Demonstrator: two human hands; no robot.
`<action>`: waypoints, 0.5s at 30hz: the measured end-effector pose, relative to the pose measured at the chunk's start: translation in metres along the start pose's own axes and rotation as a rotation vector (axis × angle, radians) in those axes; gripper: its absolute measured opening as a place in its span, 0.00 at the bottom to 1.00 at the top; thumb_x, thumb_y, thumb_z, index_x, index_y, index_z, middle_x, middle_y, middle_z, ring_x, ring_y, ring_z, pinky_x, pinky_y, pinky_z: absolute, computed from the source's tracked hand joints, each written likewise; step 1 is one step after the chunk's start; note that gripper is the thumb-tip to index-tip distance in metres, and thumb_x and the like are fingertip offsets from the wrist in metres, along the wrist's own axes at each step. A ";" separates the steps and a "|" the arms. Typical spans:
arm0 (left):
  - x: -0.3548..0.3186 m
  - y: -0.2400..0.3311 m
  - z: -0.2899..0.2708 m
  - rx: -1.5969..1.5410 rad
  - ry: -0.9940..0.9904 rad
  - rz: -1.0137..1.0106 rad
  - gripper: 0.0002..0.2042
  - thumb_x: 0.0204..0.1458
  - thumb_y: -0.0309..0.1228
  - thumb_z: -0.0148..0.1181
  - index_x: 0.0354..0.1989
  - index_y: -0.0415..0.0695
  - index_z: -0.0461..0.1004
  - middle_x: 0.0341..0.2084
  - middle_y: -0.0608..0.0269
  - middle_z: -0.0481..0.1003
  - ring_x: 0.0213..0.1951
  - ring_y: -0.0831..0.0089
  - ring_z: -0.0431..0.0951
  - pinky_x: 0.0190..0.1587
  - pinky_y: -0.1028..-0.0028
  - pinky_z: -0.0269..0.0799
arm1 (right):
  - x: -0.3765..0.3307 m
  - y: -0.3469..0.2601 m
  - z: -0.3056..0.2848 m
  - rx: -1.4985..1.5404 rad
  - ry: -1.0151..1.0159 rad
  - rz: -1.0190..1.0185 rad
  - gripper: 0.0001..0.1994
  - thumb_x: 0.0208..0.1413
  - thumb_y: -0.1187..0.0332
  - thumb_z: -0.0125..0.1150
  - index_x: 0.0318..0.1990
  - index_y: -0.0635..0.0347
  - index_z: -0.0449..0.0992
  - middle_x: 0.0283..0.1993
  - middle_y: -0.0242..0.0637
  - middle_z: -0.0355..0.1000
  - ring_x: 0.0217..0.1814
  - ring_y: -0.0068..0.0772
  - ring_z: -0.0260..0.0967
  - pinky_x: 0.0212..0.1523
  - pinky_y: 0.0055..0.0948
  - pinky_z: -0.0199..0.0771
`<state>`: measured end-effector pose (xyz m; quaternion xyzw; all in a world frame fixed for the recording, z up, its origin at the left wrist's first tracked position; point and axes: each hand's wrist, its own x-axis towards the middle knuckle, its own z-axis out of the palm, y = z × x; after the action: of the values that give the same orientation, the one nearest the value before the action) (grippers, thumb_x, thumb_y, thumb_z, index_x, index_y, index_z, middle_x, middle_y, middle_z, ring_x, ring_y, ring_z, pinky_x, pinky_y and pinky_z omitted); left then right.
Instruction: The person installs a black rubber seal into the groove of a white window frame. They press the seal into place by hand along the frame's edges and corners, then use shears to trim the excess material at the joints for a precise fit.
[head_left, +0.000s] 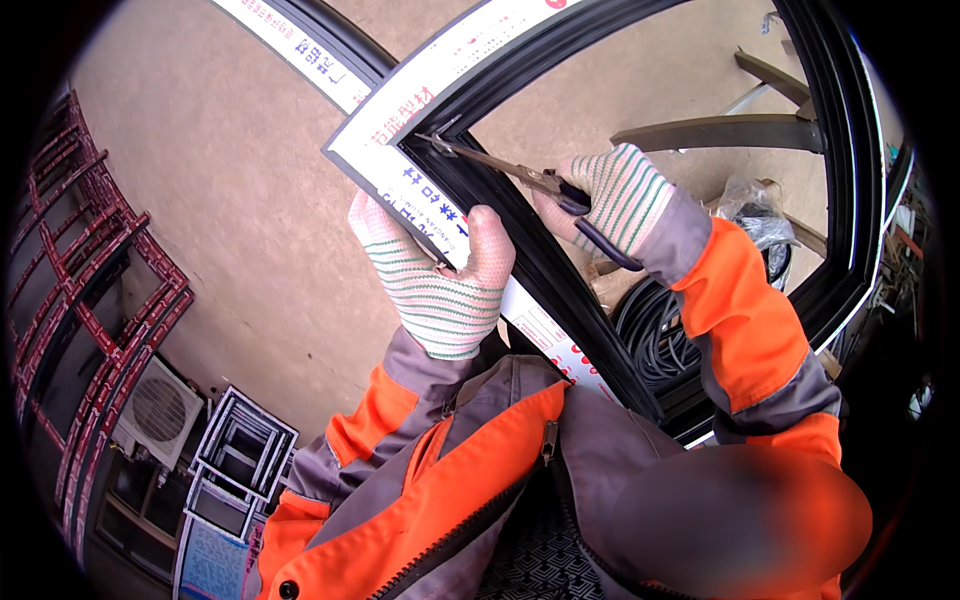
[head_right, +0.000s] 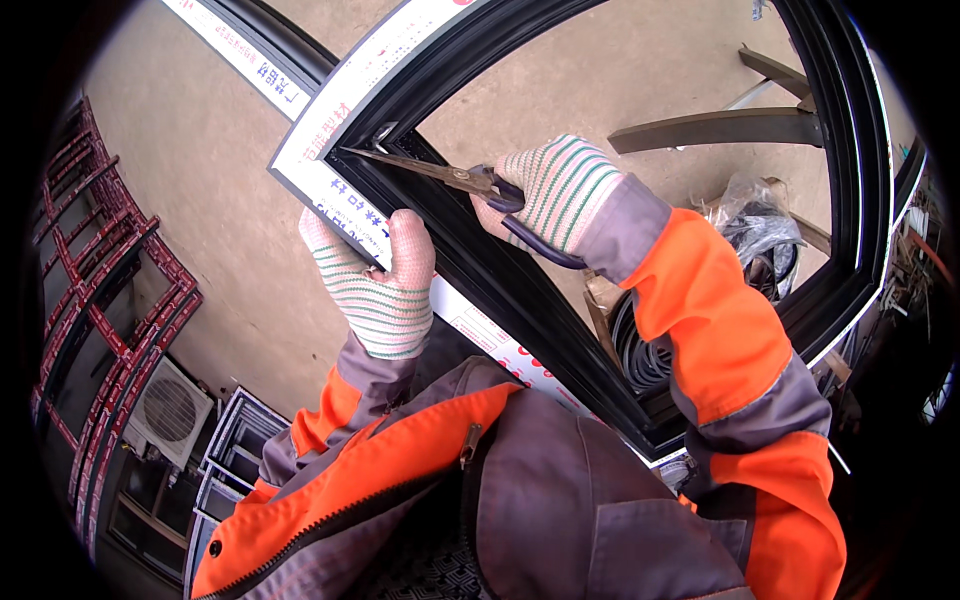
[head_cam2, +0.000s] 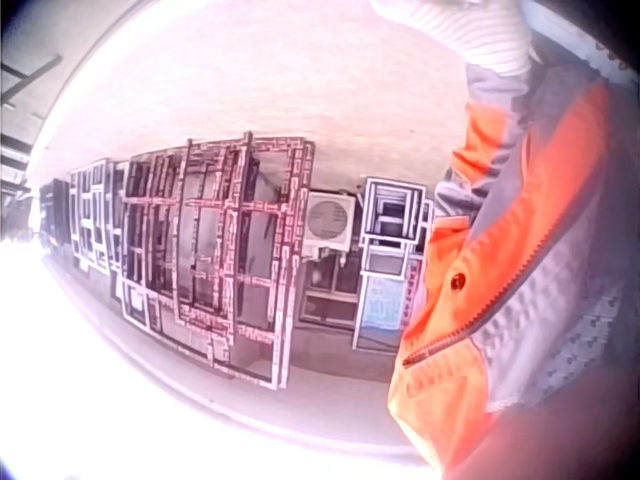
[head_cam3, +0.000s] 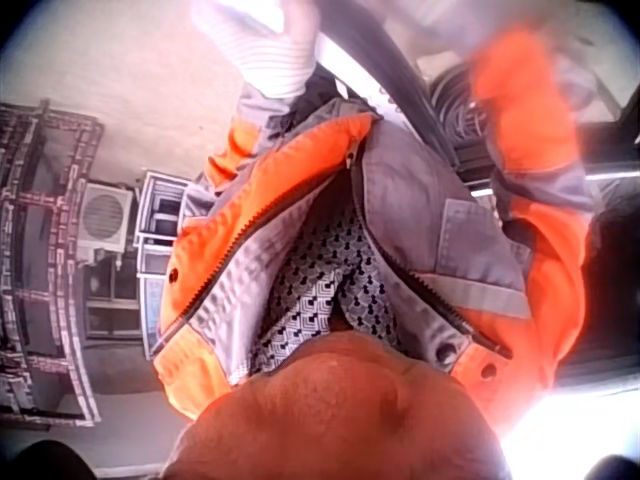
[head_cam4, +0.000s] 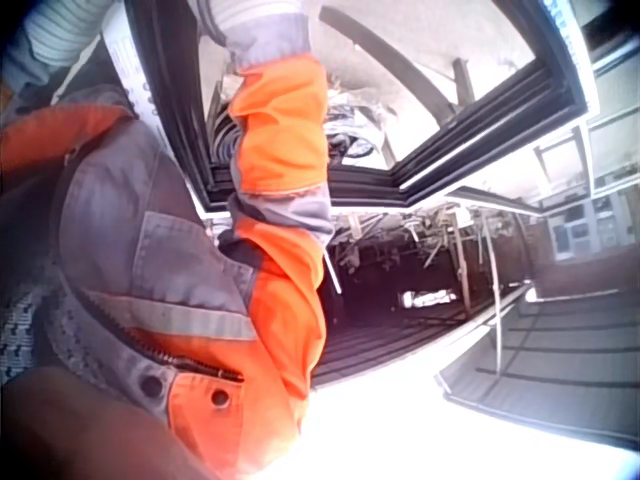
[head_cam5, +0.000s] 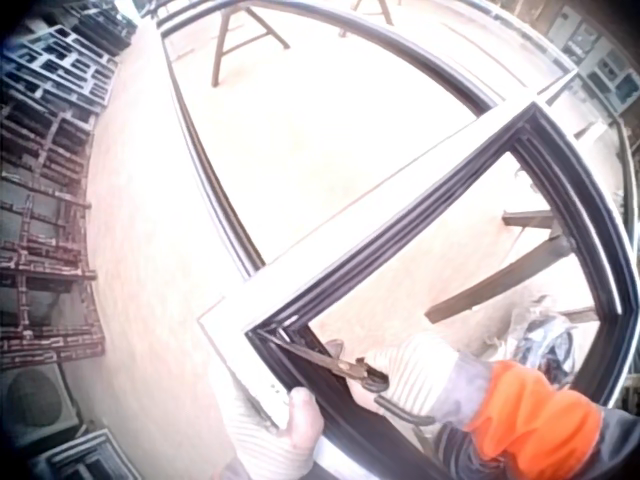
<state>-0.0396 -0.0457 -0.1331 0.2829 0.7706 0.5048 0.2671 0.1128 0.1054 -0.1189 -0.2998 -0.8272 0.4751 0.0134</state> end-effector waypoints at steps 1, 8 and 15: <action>0.000 0.000 0.000 0.013 -0.004 0.022 0.40 0.47 0.30 0.67 0.69 0.35 0.57 0.55 0.47 0.62 0.59 0.54 0.67 0.64 0.56 0.62 | 0.002 0.000 0.000 -0.005 -0.006 -0.006 0.09 0.58 0.64 0.68 0.35 0.61 0.82 0.25 0.52 0.74 0.26 0.55 0.76 0.28 0.40 0.74; 0.001 0.002 -0.001 -0.013 -0.026 0.061 0.29 0.54 0.24 0.63 0.64 0.41 0.60 0.45 0.60 0.69 0.41 0.76 0.73 0.46 0.73 0.73 | 0.002 0.006 0.005 0.056 0.009 -0.011 0.14 0.59 0.62 0.68 0.28 0.63 0.77 0.22 0.52 0.72 0.23 0.55 0.72 0.25 0.42 0.71; 0.001 0.002 0.002 -0.093 -0.009 -0.010 0.40 0.49 0.30 0.67 0.70 0.34 0.55 0.55 0.48 0.61 0.58 0.59 0.68 0.63 0.60 0.66 | 0.008 0.010 0.003 -0.020 -0.069 0.014 0.14 0.60 0.61 0.67 0.28 0.61 0.78 0.20 0.50 0.71 0.21 0.54 0.71 0.24 0.41 0.71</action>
<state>-0.0383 -0.0432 -0.1321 0.2686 0.7465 0.5373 0.2862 0.1106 0.1109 -0.1305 -0.2892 -0.8299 0.4767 -0.0212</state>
